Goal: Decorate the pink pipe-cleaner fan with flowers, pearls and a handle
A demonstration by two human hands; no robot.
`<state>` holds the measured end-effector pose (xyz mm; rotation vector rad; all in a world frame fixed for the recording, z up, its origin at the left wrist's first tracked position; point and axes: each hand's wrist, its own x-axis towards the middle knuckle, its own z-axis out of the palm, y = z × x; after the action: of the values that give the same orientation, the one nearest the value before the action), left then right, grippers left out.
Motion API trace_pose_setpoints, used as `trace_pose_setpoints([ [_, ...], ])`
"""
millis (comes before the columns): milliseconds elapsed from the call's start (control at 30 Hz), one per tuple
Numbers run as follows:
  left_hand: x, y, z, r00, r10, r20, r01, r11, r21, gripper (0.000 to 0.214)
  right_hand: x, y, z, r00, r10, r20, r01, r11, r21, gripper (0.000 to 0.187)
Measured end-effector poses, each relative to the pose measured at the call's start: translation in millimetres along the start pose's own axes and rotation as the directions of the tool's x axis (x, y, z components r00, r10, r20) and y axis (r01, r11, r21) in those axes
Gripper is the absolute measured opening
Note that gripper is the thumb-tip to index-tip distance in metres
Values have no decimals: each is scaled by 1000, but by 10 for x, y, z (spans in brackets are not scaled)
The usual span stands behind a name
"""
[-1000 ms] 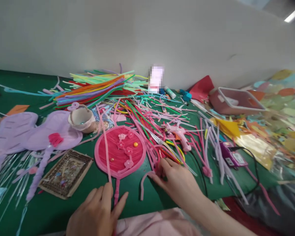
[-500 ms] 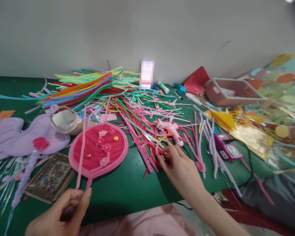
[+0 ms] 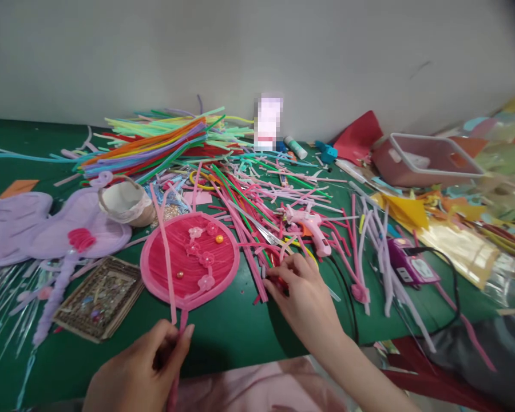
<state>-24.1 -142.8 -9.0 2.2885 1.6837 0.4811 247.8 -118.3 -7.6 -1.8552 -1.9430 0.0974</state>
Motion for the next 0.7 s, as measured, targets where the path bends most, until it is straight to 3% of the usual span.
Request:
trace_pose_setpoints([
  [100,56,81,83,994,41,-103,-31,995,93,36,33,-27,6,999,35,36,-36,999,5,8],
  [233,141,164,162,977,104,-188,-96,994,50,31,46,-31,-39,993,69,95,-79,992,103,10],
  [467,164,135,100,908,134,-396,-133,991,30,22,-17,-42,17,999,39,-18,-38,996,83,11],
  [600,235,138,98,918,279,-282,-272,960,67,24,-7,-38,9,999,8,-39,-5,997,74,12],
  [700,244,80,82,893,370,-255,-332,926,183,20,-6,-77,-106,996,15,-87,-9,997,76,10],
])
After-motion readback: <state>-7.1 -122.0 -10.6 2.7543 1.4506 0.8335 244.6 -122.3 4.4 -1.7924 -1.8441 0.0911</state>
